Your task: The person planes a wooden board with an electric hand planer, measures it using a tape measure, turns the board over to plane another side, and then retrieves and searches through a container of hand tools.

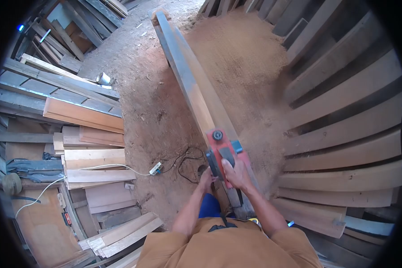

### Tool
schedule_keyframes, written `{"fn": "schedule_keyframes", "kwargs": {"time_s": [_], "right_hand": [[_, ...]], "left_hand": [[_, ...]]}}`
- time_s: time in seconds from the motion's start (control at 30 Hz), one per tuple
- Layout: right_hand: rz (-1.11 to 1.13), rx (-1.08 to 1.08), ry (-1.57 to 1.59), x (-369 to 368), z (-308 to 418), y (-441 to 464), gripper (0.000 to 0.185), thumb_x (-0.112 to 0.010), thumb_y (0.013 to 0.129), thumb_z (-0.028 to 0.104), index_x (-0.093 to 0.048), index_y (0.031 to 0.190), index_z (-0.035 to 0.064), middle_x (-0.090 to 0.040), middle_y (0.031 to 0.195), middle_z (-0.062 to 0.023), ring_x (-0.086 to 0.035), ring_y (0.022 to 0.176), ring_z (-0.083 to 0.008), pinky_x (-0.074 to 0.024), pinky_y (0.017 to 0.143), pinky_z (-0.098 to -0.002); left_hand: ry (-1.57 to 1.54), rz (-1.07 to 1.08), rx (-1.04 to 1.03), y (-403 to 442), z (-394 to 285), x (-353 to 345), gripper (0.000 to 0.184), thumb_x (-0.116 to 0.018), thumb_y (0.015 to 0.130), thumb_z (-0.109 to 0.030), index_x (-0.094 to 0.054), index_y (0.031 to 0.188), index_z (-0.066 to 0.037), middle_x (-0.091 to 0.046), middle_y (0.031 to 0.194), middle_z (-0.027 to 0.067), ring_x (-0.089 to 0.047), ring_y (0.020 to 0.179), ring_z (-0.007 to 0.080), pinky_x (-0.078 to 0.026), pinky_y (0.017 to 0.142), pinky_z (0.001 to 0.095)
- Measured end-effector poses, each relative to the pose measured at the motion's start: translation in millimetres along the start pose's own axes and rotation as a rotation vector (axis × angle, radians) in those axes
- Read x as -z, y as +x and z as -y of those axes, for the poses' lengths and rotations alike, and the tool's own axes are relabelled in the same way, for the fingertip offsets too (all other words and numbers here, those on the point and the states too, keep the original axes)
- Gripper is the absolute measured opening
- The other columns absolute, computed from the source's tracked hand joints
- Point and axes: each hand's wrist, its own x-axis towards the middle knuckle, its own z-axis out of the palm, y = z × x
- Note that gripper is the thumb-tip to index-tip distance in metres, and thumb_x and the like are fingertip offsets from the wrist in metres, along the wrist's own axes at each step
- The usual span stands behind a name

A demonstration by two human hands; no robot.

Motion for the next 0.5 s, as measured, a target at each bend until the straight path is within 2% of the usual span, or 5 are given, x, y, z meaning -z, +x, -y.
{"fn": "schedule_keyframes", "kwargs": {"time_s": [0.03,0.13,0.2,0.33,0.5], "right_hand": [[-0.035,0.038,0.011,-6.3,14.7,27.2,0.038,-0.055,0.099,0.038,-0.060,0.105,0.0012,-0.058,0.066,-0.0047,-0.059,0.059,-0.0159,-0.0474,0.056,-0.0355],[-0.057,0.067,-0.007,-23.7,42.9,121.6,0.044,-0.053,0.099,0.043,-0.063,0.088,0.0011,-0.059,0.064,-0.0061,-0.060,0.060,-0.0180,-0.0483,0.059,-0.0372],[-0.079,0.102,-0.007,-32.7,72.8,182.1,0.051,-0.053,0.099,0.046,-0.064,0.077,0.0012,-0.060,0.062,-0.0069,-0.061,0.059,-0.0183,-0.0483,0.058,-0.0370],[-0.021,-0.005,0.017,-43.3,140.1,286.6,0.055,-0.058,0.097,0.050,-0.064,0.075,0.0003,-0.062,0.062,-0.0059,-0.060,0.053,-0.0168,-0.0485,0.053,-0.0361],[0.057,-0.051,0.152,-54.7,151.0,372.0,0.057,-0.058,0.097,0.055,-0.066,0.078,0.0023,-0.062,0.063,-0.0041,-0.061,0.054,-0.0150,-0.0492,0.052,-0.0317]], "left_hand": [[0.011,0.008,-0.006,2.9,3.3,1.3,0.050,-0.037,0.107,-0.049,-0.058,0.137,-0.015,-0.067,0.114,0.0033,-0.059,0.097,0.0152,-0.047,0.089,0.0339],[-0.005,-0.077,-0.058,-20.8,-14.9,-23.8,0.047,-0.035,0.109,-0.044,-0.058,0.130,-0.009,-0.064,0.091,0.0011,-0.052,0.076,0.0094,-0.045,0.072,0.0246],[-0.028,-0.046,-0.074,-17.0,-7.2,-21.0,0.046,-0.036,0.109,-0.041,-0.054,0.133,-0.006,-0.063,0.094,0.0029,-0.052,0.076,0.0097,-0.046,0.071,0.0252],[0.000,-0.097,-0.104,-13.0,2.7,-5.4,0.043,-0.038,0.110,-0.035,-0.051,0.135,-0.002,-0.063,0.098,0.0061,-0.054,0.079,0.0115,-0.049,0.074,0.0282],[0.053,-0.219,-0.120,0.9,28.8,29.1,0.042,-0.037,0.110,-0.034,-0.054,0.129,-0.001,-0.063,0.099,0.0087,-0.059,0.084,0.0162,-0.051,0.080,0.0316]]}}
